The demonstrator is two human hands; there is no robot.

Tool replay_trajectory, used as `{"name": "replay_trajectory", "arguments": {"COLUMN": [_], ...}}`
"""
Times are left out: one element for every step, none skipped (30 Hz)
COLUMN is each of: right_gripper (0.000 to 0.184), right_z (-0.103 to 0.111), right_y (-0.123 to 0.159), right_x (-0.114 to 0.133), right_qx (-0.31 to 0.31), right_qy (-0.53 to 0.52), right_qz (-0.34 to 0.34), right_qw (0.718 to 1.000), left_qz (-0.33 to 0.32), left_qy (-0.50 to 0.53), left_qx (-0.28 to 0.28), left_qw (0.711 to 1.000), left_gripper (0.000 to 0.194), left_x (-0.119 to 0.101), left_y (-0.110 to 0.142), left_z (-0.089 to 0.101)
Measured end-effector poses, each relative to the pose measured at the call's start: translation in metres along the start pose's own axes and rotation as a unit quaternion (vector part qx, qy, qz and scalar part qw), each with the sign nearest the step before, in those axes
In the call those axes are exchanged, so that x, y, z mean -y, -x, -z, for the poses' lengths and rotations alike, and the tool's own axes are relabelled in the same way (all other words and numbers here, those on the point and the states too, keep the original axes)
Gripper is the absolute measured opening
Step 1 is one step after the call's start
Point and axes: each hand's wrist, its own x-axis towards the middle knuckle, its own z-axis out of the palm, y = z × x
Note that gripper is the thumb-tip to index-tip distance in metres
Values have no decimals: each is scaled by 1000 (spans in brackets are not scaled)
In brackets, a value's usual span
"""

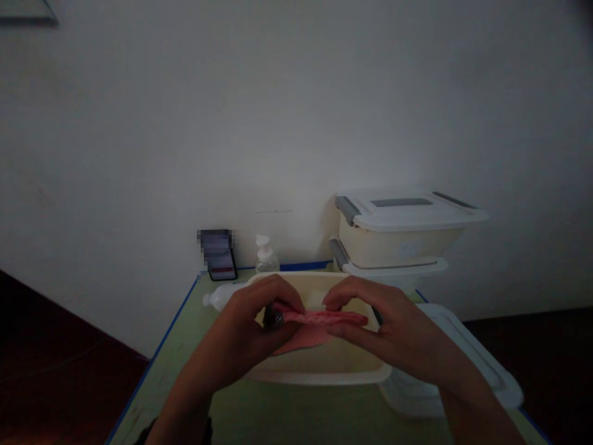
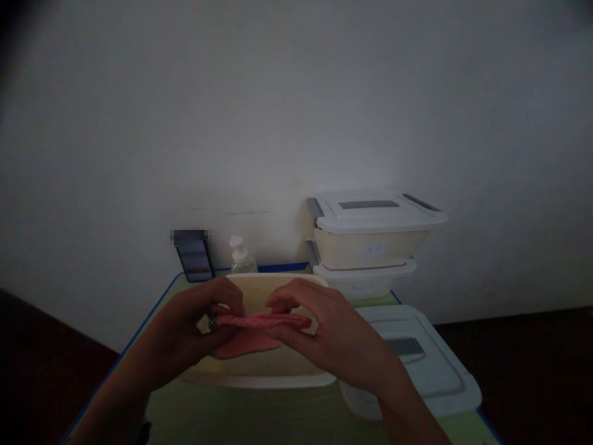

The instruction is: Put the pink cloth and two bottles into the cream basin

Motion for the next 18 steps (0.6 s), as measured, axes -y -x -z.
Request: {"name": "replay_trajectory", "arguments": {"right_gripper": [14,12,12,12,11,10,9,9,10,11,11,12,13,13,13,16,19,21], "right_z": [-1,-1,-1,0,0,0,0,0,0,-1,-2,-3,-4,-5,-5,-5,-5,-4], "right_y": [0,0,0,1,2,3,3,3,3,3,2,2,2,2,2,2,3,4], "right_x": [0,0,0,0,-1,-1,-1,-2,-1,0,1,2,4,6,7,9,9,9], "right_qx": [-11,-20,-24,-24,-23,-20,-17,-11,-5,2,9,18,29,38,44,47,48,45], "right_qy": [5,10,14,18,20,23,24,24,24,24,26,31,39,51,64,76,85,89], "right_qz": [-2,0,7,17,29,43,58,75,90,104,114,121,125,124,122,119,116,115], "right_qw": [1000,1000,1000,999,999,999,998,997,996,994,993,992,991,990,990,989,988,988], "left_qz": [-11,-21,-29,-33,-36,-36,-37,-39,-44,-51,-57,-62,-65,-67,-67,-66,-65,-64], "left_qy": [10,20,28,34,39,46,57,70,84,98,108,111,109,103,95,89,85,85], "left_qx": [0,-2,-5,-11,-19,-27,-36,-42,-46,-49,-48,-46,-42,-36,-33,-30,-29,-30], "left_qw": [1000,1000,999,999,998,998,997,996,994,993,991,991,991,992,993,993,994,994], "left_gripper": [7,7,7,7,8,8,9,10,11,12,13,13,13,13,12,12,12,12], "left_x": [1,2,3,5,6,7,8,9,9,9,9,8,6,5,4,3,2,2], "left_y": [1,1,2,3,4,5,6,6,7,7,7,6,6,5,4,4,4,4], "left_z": [1,1,2,2,2,3,3,2,2,2,2,1,1,1,2,2,3,3]}}
